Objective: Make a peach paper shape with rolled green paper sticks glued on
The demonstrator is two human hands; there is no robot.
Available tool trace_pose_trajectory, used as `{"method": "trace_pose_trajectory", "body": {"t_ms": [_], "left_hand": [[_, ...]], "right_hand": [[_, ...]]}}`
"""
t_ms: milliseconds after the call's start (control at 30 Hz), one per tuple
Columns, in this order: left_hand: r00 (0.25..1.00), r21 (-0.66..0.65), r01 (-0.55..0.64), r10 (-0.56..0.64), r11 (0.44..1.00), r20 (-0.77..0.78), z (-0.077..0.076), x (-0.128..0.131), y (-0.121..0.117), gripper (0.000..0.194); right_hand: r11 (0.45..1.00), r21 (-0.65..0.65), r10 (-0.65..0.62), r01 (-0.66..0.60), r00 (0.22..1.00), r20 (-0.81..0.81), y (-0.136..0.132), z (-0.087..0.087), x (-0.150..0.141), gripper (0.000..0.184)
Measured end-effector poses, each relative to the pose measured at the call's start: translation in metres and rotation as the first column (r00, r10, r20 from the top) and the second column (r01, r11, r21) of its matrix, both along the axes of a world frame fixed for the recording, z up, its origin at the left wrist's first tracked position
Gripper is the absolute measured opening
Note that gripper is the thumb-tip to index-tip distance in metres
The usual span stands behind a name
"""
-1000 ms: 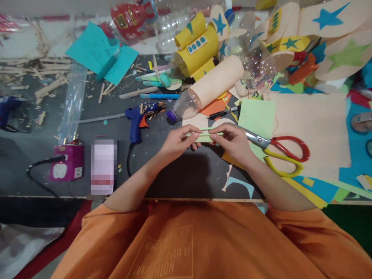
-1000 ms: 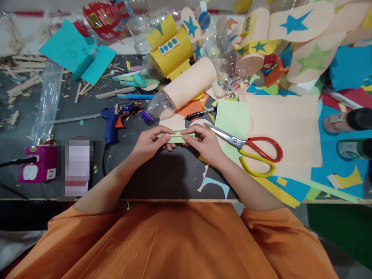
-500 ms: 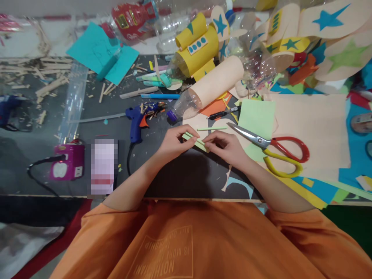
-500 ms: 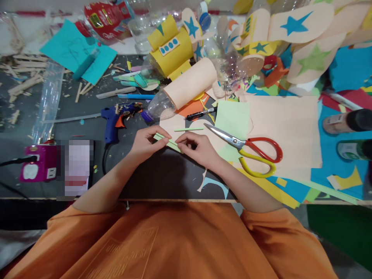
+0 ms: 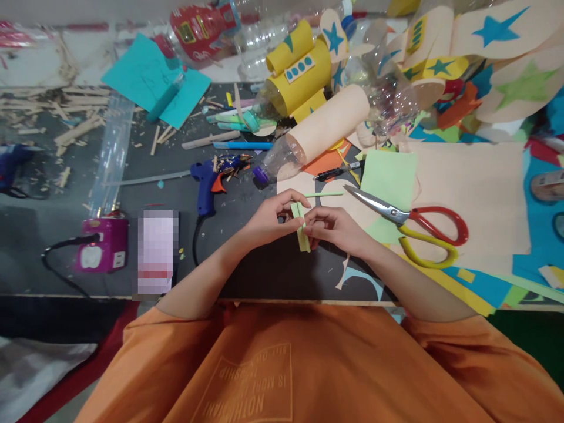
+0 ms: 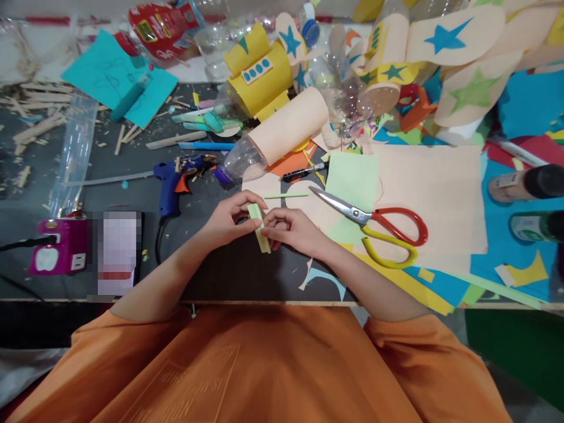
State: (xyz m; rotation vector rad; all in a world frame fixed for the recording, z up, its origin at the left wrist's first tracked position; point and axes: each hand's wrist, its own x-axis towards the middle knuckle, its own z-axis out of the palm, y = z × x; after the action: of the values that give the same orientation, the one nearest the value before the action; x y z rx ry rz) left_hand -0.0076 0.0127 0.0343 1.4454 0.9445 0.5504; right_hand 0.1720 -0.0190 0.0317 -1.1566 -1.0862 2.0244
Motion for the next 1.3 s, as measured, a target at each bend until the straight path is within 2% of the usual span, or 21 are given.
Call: {"method": "trace_pose_trajectory", "body": {"t_ms": [133, 233, 333, 433, 500, 567, 633, 667, 700, 733, 800, 833, 867, 900, 967, 1033, 1100, 1167, 1233, 1300], "left_hand": [[0.999, 0.072, 0.020, -0.018, 0.997, -0.028, 0.000, -0.001, -0.002, 0.029], [1.000, 0.197, -0.023, 0.027, 0.980, -0.016, -0.005, -0.001, -0.003, 0.036], [0.989, 0.350, -0.148, 0.131, 0.925, 0.072, -0.015, 0.000, -0.003, 0.045], [0.945, 0.430, -0.323, 0.310, 0.843, 0.102, -0.019, 0.000, -0.002, 0.036], [0.889, 0.522, -0.413, 0.454, 0.746, 0.054, -0.011, -0.005, -0.001, 0.030], [0.841, 0.620, -0.420, 0.542, 0.663, -0.009, 0.006, -0.017, 0.001, 0.030], [0.791, 0.639, -0.439, 0.610, 0.631, -0.059, 0.026, -0.034, 0.003, 0.035], [0.751, 0.634, -0.459, 0.653, 0.622, -0.097, 0.035, -0.045, 0.004, 0.039], [0.689, 0.660, -0.471, 0.711, 0.586, -0.140, 0.042, -0.055, 0.005, 0.041], [0.627, 0.694, -0.405, 0.733, 0.596, -0.263, 0.047, -0.064, 0.007, 0.037], [0.416, 0.683, -0.248, 0.712, 0.687, -0.565, 0.046, -0.078, 0.010, 0.029], [0.338, 0.638, -0.202, 0.664, 0.743, -0.667, 0.041, -0.083, 0.012, 0.027], [0.322, 0.555, -0.195, 0.588, 0.808, -0.742, 0.035, -0.087, 0.015, 0.027], [0.344, 0.522, -0.216, 0.564, 0.825, -0.751, 0.028, -0.090, 0.018, 0.027], [0.405, 0.532, -0.265, 0.594, 0.804, -0.695, 0.016, -0.094, 0.023, 0.026], [0.472, 0.492, -0.341, 0.599, 0.801, -0.648, 0.011, -0.097, 0.028, 0.026], [0.564, 0.410, -0.475, 0.626, 0.779, -0.538, 0.012, -0.098, 0.030, 0.027], [0.629, 0.372, -0.585, 0.693, 0.720, -0.353, 0.017, -0.098, 0.030, 0.033], [0.667, 0.416, -0.619, 0.726, 0.666, -0.169, 0.023, -0.093, 0.028, 0.041], [0.720, 0.465, -0.591, 0.691, 0.659, -0.063, 0.027, -0.084, 0.027, 0.046]], "right_hand": [[1.000, -0.002, -0.003, 0.003, 1.000, -0.005, 0.001, 0.001, 0.000, 0.033], [0.999, 0.003, -0.047, 0.047, 0.999, -0.013, 0.003, 0.002, 0.001, 0.035], [0.993, 0.025, -0.119, 0.120, 0.992, -0.040, 0.006, 0.002, 0.004, 0.038], [0.983, 0.041, -0.179, 0.181, 0.982, -0.065, 0.009, 0.001, 0.006, 0.039], [0.979, 0.040, -0.197, 0.201, 0.977, -0.081, 0.010, 0.000, 0.007, 0.039], [0.976, 0.036, -0.208, 0.213, 0.973, -0.097, 0.010, -0.001, 0.007, 0.038], [0.972, 0.041, -0.226, 0.232, 0.968, -0.107, 0.010, -0.001, 0.007, 0.038], [0.968, 0.048, -0.238, 0.245, 0.965, -0.109, 0.010, -0.002, 0.007, 0.039], [0.964, 0.058, -0.252, 0.259, 0.962, -0.109, 0.010, -0.002, 0.008, 0.039], [0.959, 0.070, -0.266, 0.274, 0.958, -0.107, 0.010, -0.003, 0.008, 0.039], [0.951, 0.090, -0.286, 0.295, 0.953, -0.100, 0.011, -0.004, 0.009, 0.038], [0.949, 0.097, -0.290, 0.299, 0.952, -0.097, 0.012, -0.005, 0.010, 0.037], [0.947, 0.103, -0.294, 0.303, 0.951, -0.098, 0.012, -0.006, 0.010, 0.037], [0.946, 0.107, -0.297, 0.307, 0.950, -0.100, 0.013, -0.006, 0.010, 0.037], [0.939, 0.113, -0.313, 0.326, 0.943, -0.115, 0.014, -0.006, 0.011, 0.036], [0.927, 0.111, -0.342, 0.358, 0.929, -0.142, 0.014, -0.006, 0.011, 0.036], [0.916, 0.102, -0.371, 0.389, 0.915, -0.161, 0.015, -0.005, 0.011, 0.036], [0.910, 0.089, -0.388, 0.404, 0.908, -0.159, 0.015, -0.006, 0.012, 0.036], [0.908, 0.081, -0.397, 0.411, 0.906, -0.149, 0.017, -0.006, 0.013, 0.034], [0.905, 0.085, -0.403, 0.417, 0.904, -0.145, 0.018, -0.007, 0.015, 0.033]]}}
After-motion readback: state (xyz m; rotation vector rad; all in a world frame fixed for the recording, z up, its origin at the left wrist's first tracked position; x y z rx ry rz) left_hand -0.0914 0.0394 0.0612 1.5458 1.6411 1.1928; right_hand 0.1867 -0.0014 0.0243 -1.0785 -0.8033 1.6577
